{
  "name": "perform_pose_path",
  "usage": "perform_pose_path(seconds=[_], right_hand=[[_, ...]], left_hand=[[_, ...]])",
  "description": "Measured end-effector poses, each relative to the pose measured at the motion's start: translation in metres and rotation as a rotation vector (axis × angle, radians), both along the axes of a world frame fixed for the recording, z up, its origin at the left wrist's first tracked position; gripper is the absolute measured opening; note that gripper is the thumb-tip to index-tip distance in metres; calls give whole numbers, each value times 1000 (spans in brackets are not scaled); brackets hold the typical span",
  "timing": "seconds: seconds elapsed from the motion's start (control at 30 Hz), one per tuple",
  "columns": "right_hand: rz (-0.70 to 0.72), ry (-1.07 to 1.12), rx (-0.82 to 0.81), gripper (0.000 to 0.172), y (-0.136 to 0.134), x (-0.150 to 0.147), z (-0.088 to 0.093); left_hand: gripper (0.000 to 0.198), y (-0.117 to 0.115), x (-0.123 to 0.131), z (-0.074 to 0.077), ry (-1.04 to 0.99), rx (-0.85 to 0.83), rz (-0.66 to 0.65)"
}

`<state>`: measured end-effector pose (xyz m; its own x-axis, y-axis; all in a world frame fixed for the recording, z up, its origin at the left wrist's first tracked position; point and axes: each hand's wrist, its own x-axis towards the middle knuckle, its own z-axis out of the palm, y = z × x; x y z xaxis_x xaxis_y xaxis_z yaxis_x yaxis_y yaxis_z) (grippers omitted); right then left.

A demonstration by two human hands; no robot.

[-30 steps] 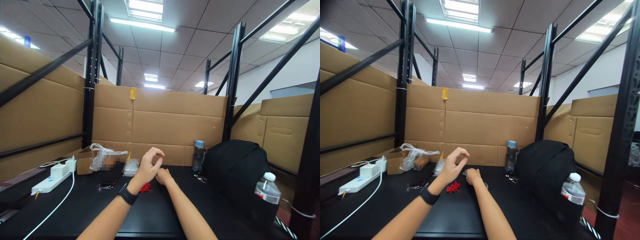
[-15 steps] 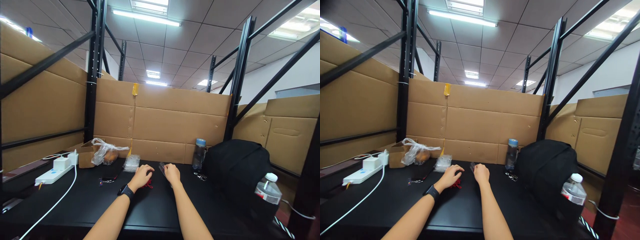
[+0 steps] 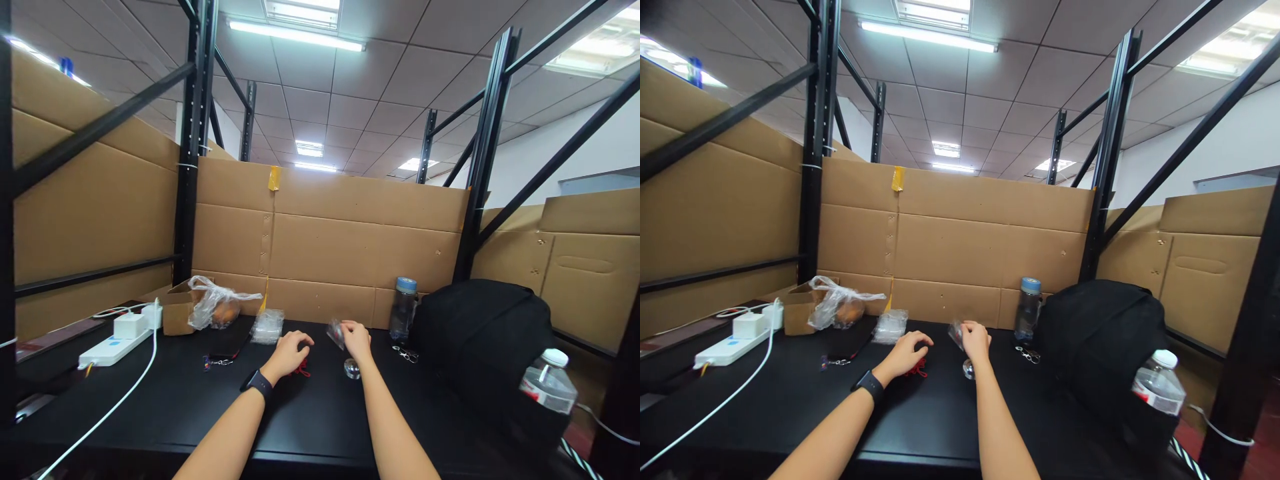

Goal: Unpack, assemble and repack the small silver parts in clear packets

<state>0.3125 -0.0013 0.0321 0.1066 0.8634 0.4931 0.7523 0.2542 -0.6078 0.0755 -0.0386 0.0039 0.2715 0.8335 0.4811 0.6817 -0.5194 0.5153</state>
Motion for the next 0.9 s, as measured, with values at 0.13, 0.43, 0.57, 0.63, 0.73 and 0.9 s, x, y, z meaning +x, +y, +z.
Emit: perform_pose_path(seconds=[0.13,0.43,0.57,0.63,0.73,0.9], right_hand=[[-16,22,1,30,-1,0,1],[48,139,-77,29,5,-5,-8],[19,193,-64,27,7,-6,-12],[64,229,-10,29,7,-6,-13],[193,301,69,31,10,-8,-15],[252,404,105,33,15,-9,-19]], left_hand=[[24,4,-1,-3,17,-20,11],[25,6,-2,-5,19,-6,1],[25,8,-2,-6,0,12,-3],[25,8,-1,-7,-7,12,-6],[25,8,-1,-5,-7,6,-12],[27,5,-1,-2,-36,16,-32]])
